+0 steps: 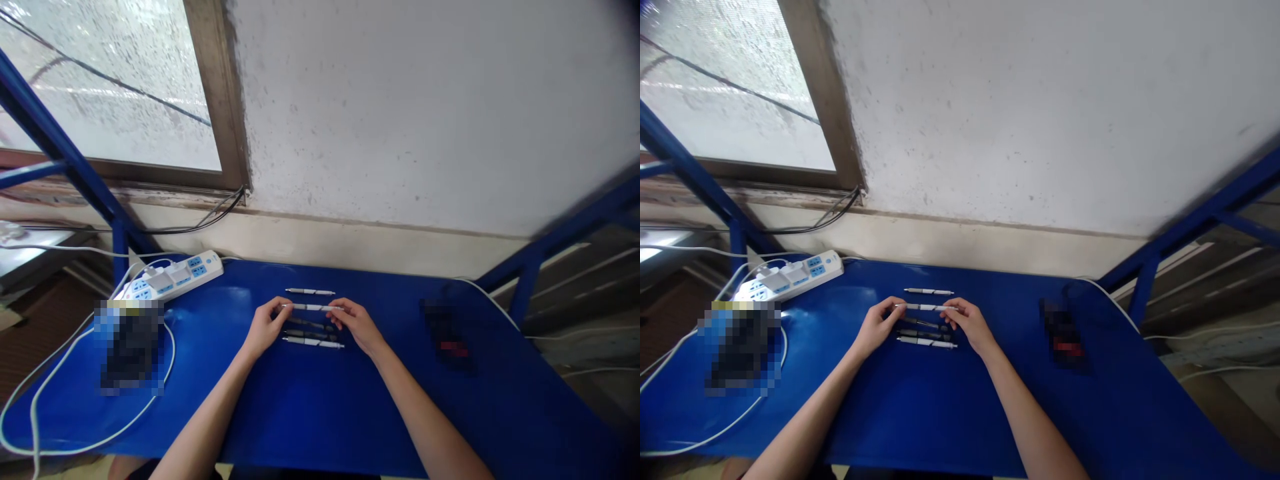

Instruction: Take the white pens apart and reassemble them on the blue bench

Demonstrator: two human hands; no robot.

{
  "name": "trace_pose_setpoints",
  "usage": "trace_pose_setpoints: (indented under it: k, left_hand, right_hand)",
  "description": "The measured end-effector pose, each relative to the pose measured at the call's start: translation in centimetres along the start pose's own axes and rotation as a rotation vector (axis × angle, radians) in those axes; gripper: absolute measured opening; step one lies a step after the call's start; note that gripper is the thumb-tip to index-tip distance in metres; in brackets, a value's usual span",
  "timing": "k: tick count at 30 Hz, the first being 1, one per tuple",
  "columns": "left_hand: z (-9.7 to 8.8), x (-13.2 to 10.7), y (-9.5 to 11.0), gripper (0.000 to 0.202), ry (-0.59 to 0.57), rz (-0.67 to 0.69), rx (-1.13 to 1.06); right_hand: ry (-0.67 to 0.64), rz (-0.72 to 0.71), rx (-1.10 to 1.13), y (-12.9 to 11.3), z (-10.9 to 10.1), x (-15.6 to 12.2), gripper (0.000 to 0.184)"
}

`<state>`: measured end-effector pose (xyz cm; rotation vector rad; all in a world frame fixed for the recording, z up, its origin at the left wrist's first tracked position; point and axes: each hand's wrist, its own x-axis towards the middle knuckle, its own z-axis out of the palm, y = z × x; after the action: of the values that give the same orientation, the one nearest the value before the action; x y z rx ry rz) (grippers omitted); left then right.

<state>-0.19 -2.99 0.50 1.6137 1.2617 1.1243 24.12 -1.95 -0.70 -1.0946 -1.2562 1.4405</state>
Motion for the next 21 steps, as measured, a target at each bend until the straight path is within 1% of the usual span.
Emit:
trace_pose_setpoints:
  k: [2,5,8,10,13,15,17,19,21]
  left_hand:
    - [0.0,-0.1,0.0,0.031,0.024,-0.032,0.000]
    - [0.0,-0.1,0.0,0.038,0.058,-0.046,0.008]
    - [0.1,-0.1,-0.2,0.044,0.069,-0.064,0.013]
    - [0.1,0.0,-0.3,0.042,0.068,-0.073,-0.017]
    - [0.2,0.1,-0.4,0.030,0.023,-0.049,-0.149]
    - [0.2,0.1,-0.5,0.036,-0.018,-0.018,-0.209]
    - [0.2,0.1,-0.5,0.033,-0.023,-0.006,-0.179]
    - [0.1,0.1,-0.5,0.025,0.008,-0.024,-0.113]
    - [-0.1,0.2,-0.5,0.032,0.046,-0.049,-0.075]
  right_hand:
    - [-0.019,-0.011,-0.030,-0.2,0.1,-0.1,0.025]
    - [-0.030,-0.040,-0.101,-0.4,0.2,-0.2,0.024]
    - [-0.030,-0.073,-0.172,-0.4,0.1,-0.3,0.023]
    - [-0.029,-0.086,-0.195,-0.2,-0.1,-0.2,0.022]
    - [-0.011,-0.089,-0.192,0.2,-0.3,0.0,0.022]
    - [-0.001,-0.074,-0.161,0.4,-0.4,0.1,0.023]
    - [-0.005,-0.054,-0.127,0.5,-0.4,0.1,0.024]
    - [-0.020,-0.044,-0.113,0.5,-0.3,0.1,0.025]
    - [-0.030,-0.053,-0.114,0.5,-0.3,0.0,0.024]
